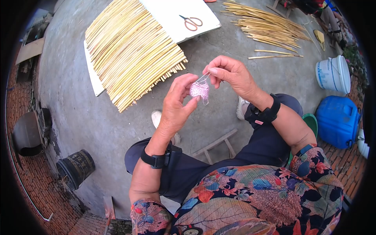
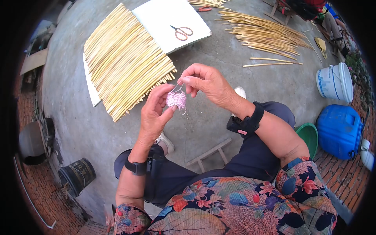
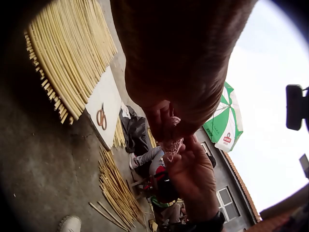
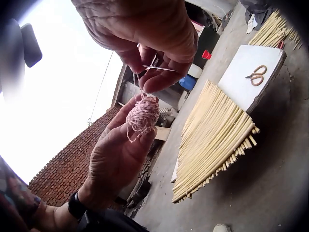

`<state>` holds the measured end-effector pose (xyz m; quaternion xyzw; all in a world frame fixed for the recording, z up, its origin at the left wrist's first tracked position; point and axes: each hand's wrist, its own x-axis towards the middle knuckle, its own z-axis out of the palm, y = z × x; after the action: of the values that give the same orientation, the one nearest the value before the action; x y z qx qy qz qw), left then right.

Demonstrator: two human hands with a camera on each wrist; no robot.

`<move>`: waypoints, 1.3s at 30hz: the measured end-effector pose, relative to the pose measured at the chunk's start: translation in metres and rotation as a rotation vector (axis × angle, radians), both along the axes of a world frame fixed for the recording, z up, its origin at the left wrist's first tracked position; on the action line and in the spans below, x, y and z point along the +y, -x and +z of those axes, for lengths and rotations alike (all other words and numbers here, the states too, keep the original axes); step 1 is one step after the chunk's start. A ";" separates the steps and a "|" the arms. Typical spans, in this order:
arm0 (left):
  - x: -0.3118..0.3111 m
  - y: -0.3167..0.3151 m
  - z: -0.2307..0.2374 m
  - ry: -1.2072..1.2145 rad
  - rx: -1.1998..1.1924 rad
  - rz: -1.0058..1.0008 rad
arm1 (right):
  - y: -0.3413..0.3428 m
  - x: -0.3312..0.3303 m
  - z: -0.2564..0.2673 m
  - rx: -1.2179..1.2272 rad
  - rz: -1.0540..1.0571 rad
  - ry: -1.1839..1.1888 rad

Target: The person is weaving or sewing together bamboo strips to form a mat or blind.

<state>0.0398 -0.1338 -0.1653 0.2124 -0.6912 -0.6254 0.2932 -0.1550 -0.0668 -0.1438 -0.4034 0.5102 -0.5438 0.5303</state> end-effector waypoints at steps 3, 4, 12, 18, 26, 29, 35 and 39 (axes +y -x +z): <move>0.001 0.001 -0.001 -0.080 0.025 -0.074 | 0.000 0.000 0.003 -0.178 0.000 -0.098; 0.003 0.001 -0.001 -0.165 0.054 -0.114 | -0.001 0.000 0.004 -0.247 -0.014 -0.131; 0.005 0.003 0.003 -0.568 0.115 -0.168 | 0.003 0.002 0.000 -0.301 -0.044 -0.151; 0.001 0.002 0.002 -0.873 0.274 -0.184 | 0.004 -0.001 0.000 -0.328 -0.133 -0.108; 0.006 0.002 -0.007 -0.842 0.089 -0.161 | 0.006 -0.001 -0.001 -0.408 -0.128 -0.071; 0.007 0.003 -0.005 -0.863 0.094 -0.155 | 0.002 -0.001 0.000 -0.272 -0.096 -0.124; 0.003 0.001 -0.005 -0.922 0.143 -0.142 | 0.007 0.000 -0.004 0.264 -0.149 -0.097; 0.000 0.000 -0.006 -0.917 0.224 -0.106 | 0.006 0.003 0.013 0.259 -0.112 -0.052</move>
<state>0.0401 -0.1333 -0.1713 0.2157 -0.3179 -0.8992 0.2096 -0.1612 -0.0635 -0.1312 -0.4273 0.6101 -0.5023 0.4392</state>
